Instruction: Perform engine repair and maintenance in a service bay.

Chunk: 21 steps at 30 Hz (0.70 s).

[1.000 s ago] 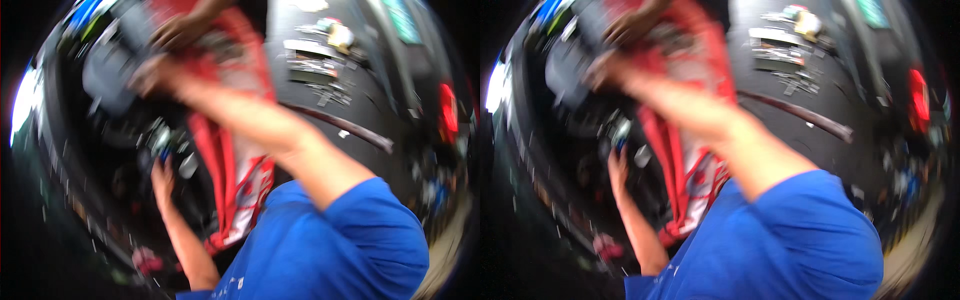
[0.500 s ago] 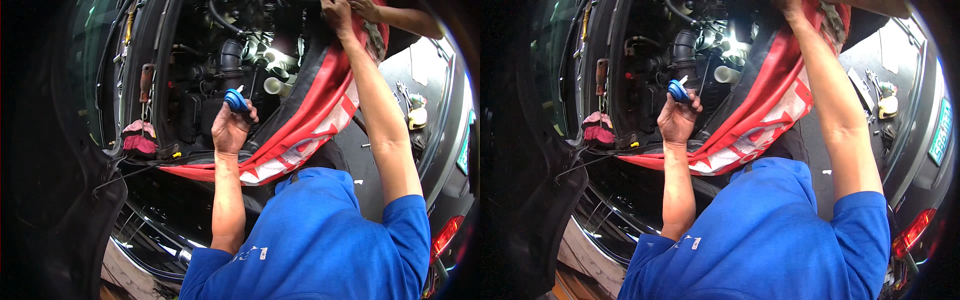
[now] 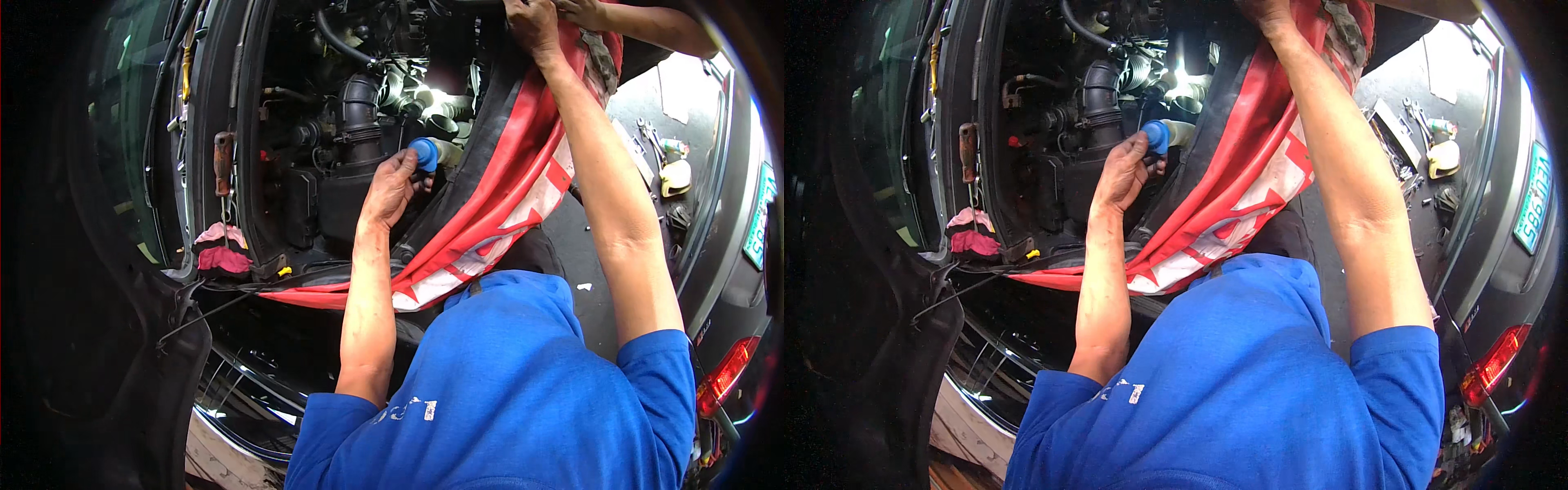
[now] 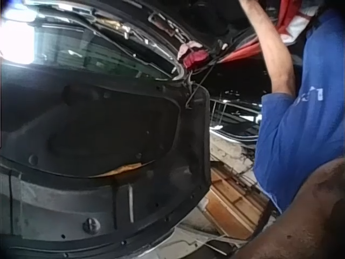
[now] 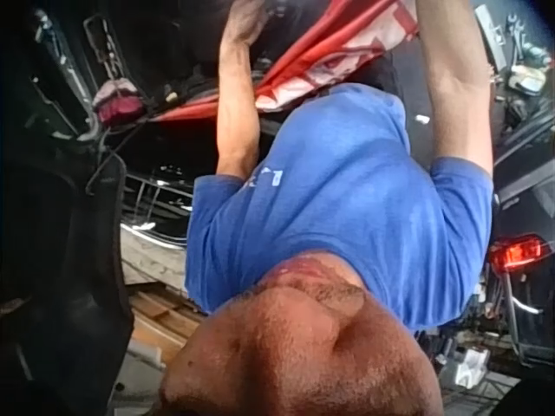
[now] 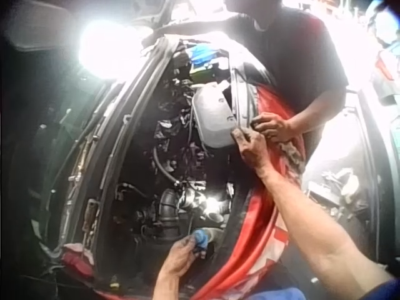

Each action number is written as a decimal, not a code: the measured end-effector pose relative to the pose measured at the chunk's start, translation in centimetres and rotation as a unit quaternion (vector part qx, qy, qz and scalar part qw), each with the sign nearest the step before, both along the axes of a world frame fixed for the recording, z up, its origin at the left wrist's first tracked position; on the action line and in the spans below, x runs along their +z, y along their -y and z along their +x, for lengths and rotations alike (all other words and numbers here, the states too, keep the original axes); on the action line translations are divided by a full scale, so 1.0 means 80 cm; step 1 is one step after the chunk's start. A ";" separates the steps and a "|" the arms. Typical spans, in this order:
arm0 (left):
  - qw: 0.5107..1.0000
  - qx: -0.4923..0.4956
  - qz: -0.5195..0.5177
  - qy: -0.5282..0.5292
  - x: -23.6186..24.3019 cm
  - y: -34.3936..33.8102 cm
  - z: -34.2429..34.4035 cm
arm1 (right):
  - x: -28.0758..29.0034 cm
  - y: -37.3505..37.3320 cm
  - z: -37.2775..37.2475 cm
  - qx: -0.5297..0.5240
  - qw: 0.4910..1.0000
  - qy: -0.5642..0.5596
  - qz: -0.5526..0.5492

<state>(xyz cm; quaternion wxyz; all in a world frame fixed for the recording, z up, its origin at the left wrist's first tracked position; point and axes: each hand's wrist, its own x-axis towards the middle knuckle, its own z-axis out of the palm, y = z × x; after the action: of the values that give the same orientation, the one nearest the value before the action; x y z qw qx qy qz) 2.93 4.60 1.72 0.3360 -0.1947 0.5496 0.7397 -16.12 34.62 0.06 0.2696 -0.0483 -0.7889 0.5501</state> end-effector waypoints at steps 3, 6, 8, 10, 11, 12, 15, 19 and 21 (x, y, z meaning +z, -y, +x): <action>0.990 -0.067 -0.121 0.016 -0.002 -0.006 -0.010 | 0.009 0.002 0.004 0.003 1.000 0.019 -0.016; 0.971 -0.091 -0.219 0.000 0.002 -0.012 -0.014 | 0.009 -0.001 0.005 -0.001 1.000 0.026 -0.013; 0.962 -0.088 -0.259 -0.016 0.005 -0.016 -0.012 | 0.008 -0.001 0.005 -0.004 1.000 0.014 -0.006; 0.950 -0.084 -0.300 -0.032 0.006 -0.017 -0.012 | 0.008 0.001 0.004 0.005 1.000 0.019 -0.020; 0.939 -0.085 -0.328 -0.053 0.008 -0.020 -0.012 | 0.008 0.001 0.004 0.004 1.000 0.021 -0.020; 0.928 -0.086 -0.356 -0.074 0.011 -0.024 -0.013 | 0.008 0.000 0.003 0.007 1.000 0.023 -0.019; 0.882 -0.097 -0.447 -0.113 0.032 -0.046 -0.012 | 0.008 -0.001 0.006 0.014 0.999 0.029 -0.033; 0.954 -0.068 -0.281 -0.084 0.003 -0.026 -0.009 | 0.008 0.002 0.004 0.017 0.999 0.007 -0.046; 0.962 -0.050 -0.249 -0.103 0.000 -0.027 -0.008 | 0.009 0.002 0.005 0.017 0.999 0.011 -0.044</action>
<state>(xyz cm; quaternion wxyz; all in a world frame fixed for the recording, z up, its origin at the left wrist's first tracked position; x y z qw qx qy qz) 2.26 6.74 1.74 0.2552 -0.1669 0.7573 0.5775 -15.70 34.44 0.79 0.2496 -0.0527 -0.7676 0.5880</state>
